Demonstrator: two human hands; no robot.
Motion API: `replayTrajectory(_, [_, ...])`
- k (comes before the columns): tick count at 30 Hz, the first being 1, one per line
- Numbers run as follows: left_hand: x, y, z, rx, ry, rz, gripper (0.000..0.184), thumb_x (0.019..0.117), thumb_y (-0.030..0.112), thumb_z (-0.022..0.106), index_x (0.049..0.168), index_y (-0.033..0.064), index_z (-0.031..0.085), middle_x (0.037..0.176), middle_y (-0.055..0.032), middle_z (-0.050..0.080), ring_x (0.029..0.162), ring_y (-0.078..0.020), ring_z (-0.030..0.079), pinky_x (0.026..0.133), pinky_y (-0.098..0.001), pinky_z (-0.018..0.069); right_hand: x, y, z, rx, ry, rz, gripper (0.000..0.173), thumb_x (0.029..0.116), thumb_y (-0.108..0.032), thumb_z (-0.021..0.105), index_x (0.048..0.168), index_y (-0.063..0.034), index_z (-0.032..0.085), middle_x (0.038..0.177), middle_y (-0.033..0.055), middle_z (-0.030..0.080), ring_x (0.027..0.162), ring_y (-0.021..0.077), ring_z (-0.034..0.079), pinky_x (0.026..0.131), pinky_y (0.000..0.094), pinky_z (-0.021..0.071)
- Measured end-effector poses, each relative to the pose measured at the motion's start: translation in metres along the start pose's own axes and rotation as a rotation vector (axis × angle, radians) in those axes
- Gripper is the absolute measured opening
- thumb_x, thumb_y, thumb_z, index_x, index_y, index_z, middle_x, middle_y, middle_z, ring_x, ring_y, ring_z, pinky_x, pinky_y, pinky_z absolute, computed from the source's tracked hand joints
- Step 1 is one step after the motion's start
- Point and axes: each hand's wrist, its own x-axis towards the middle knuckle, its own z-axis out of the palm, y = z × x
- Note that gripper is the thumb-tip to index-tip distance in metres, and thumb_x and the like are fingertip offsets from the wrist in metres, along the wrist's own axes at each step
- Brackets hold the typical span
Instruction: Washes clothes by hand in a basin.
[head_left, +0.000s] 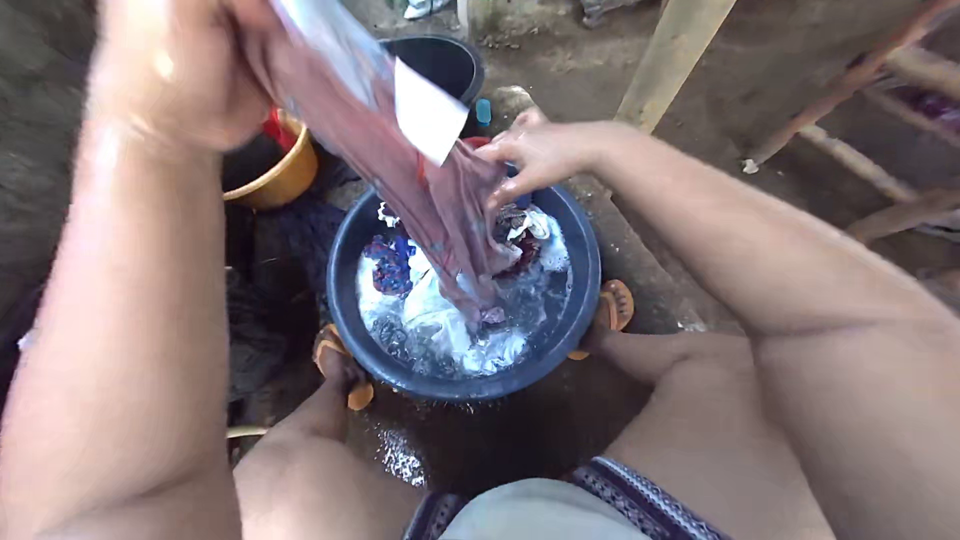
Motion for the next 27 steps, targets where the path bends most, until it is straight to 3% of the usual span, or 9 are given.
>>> replayTrajectory(2, [-0.026, -0.042, 0.010, 0.232, -0.187, -0.155, 0.020, 0.0891, 0.010, 0.048, 0.084, 0.0190, 0.065, 0.079, 0.0100, 0.068, 0.074, -0.0002, 0.064, 0.068, -0.0241, 0.0562, -0.012, 0.022, -0.004, -0.297, -0.021, 0.018, 0.042, 0.0972, -0.046, 0.066, 0.101, -0.0038, 0.069, 0.090, 0.0185, 0.069, 0.093, 0.0395, 0.066, 0.096, 0.0697, 0.0348])
replayTrajectory(4, [-0.048, -0.090, 0.036, 0.519, -0.469, -0.305, 0.015, 0.0976, 0.010, 0.059, 0.105, 0.0063, 0.072, 0.092, -0.0070, 0.073, 0.086, -0.0174, 0.070, 0.081, -0.0447, 0.0584, -0.024, 0.040, 0.015, -0.397, -0.016, 0.011, 0.027, 0.0965, -0.034, 0.070, 0.095, -0.0066, 0.071, 0.080, 0.0172, 0.068, 0.082, 0.0391, 0.068, 0.090, 0.0688, 0.0414])
replayTrajectory(6, [-0.072, -0.155, 0.078, 0.746, -0.701, -0.343, 0.020, 0.0981, 0.022, 0.070, 0.112, 0.0078, 0.072, 0.096, -0.0174, 0.073, 0.093, -0.0371, 0.070, 0.085, -0.0659, 0.0525, -0.029, 0.048, 0.055, -0.336, -0.136, 0.105, 0.023, 0.0962, -0.024, 0.072, 0.116, -0.0130, 0.074, 0.095, 0.0180, 0.073, 0.095, 0.0409, 0.069, 0.097, 0.0700, 0.0406])
replayTrajectory(10, [-0.115, -0.271, 0.188, 0.760, -1.006, -0.605, 0.035, 0.0981, 0.012, 0.063, 0.133, 0.0137, 0.065, 0.124, -0.0239, 0.067, 0.118, -0.0486, 0.062, 0.096, -0.0733, 0.0452, -0.022, 0.082, 0.197, -0.144, -0.438, 0.286, 0.038, 0.0916, -0.003, 0.070, 0.128, -0.0151, 0.069, 0.116, 0.0210, 0.071, 0.112, 0.0471, 0.065, 0.097, 0.0764, 0.0424])
replayTrajectory(13, [-0.138, -0.312, 0.263, 0.637, -1.011, -0.724, 0.050, 0.0960, 0.014, 0.067, 0.144, 0.0087, 0.055, 0.141, -0.0281, 0.056, 0.132, -0.0513, 0.051, 0.104, -0.0788, 0.0340, -0.017, 0.088, 0.296, 0.032, -0.678, 0.507, 0.044, 0.0977, 0.001, 0.061, 0.141, -0.0033, 0.058, 0.134, 0.0318, 0.060, 0.128, 0.0548, 0.053, 0.102, 0.0779, 0.0367])
replayTrajectory(17, [-0.177, -0.327, 0.327, 0.580, -0.954, -0.896, 0.055, 0.0949, 0.017, 0.069, 0.148, 0.0126, 0.054, 0.148, -0.0238, 0.053, 0.139, -0.0498, 0.044, 0.110, -0.0813, 0.0222, -0.027, 0.063, 0.382, 0.257, -0.644, 0.810, 0.046, 0.1024, -0.011, 0.058, 0.144, 0.0074, 0.052, 0.149, 0.0368, 0.045, 0.143, 0.0599, 0.031, 0.111, 0.0814, 0.0220])
replayTrajectory(20, [-0.179, -0.323, 0.321, 0.571, -1.022, -0.923, 0.045, 0.0937, 0.023, 0.071, 0.135, 0.0075, 0.064, 0.143, -0.0232, 0.058, 0.137, -0.0477, 0.048, 0.111, -0.0785, 0.0229, -0.032, 0.049, 0.388, 0.347, -0.648, 0.885, 0.051, 0.1088, -0.028, 0.049, 0.146, 0.0073, 0.050, 0.152, 0.0336, 0.045, 0.145, 0.0531, 0.036, 0.118, 0.0716, 0.0238])
replayTrajectory(24, [-0.141, -0.306, 0.265, 0.651, -0.951, -0.934, 0.042, 0.0961, 0.017, 0.068, 0.135, 0.0015, 0.063, 0.142, -0.0264, 0.057, 0.136, -0.0494, 0.049, 0.110, -0.0769, 0.0290, -0.013, 0.059, 0.334, 0.185, -0.674, 0.734, 0.049, 0.1035, -0.020, 0.059, 0.144, 0.0068, 0.052, 0.149, 0.0341, 0.047, 0.142, 0.0548, 0.040, 0.114, 0.0773, 0.0211])
replayTrajectory(27, [-0.137, -0.298, 0.240, 0.775, -0.849, -0.914, 0.042, 0.0955, 0.022, 0.069, 0.135, 0.0086, 0.065, 0.138, -0.0237, 0.062, 0.135, -0.0493, 0.050, 0.112, -0.0840, 0.0106, -0.014, 0.060, 0.311, 0.002, -0.629, 0.648, 0.043, 0.1008, -0.012, 0.061, 0.141, 0.0019, 0.058, 0.147, 0.0296, 0.052, 0.142, 0.0482, 0.042, 0.118, 0.0690, 0.0213])
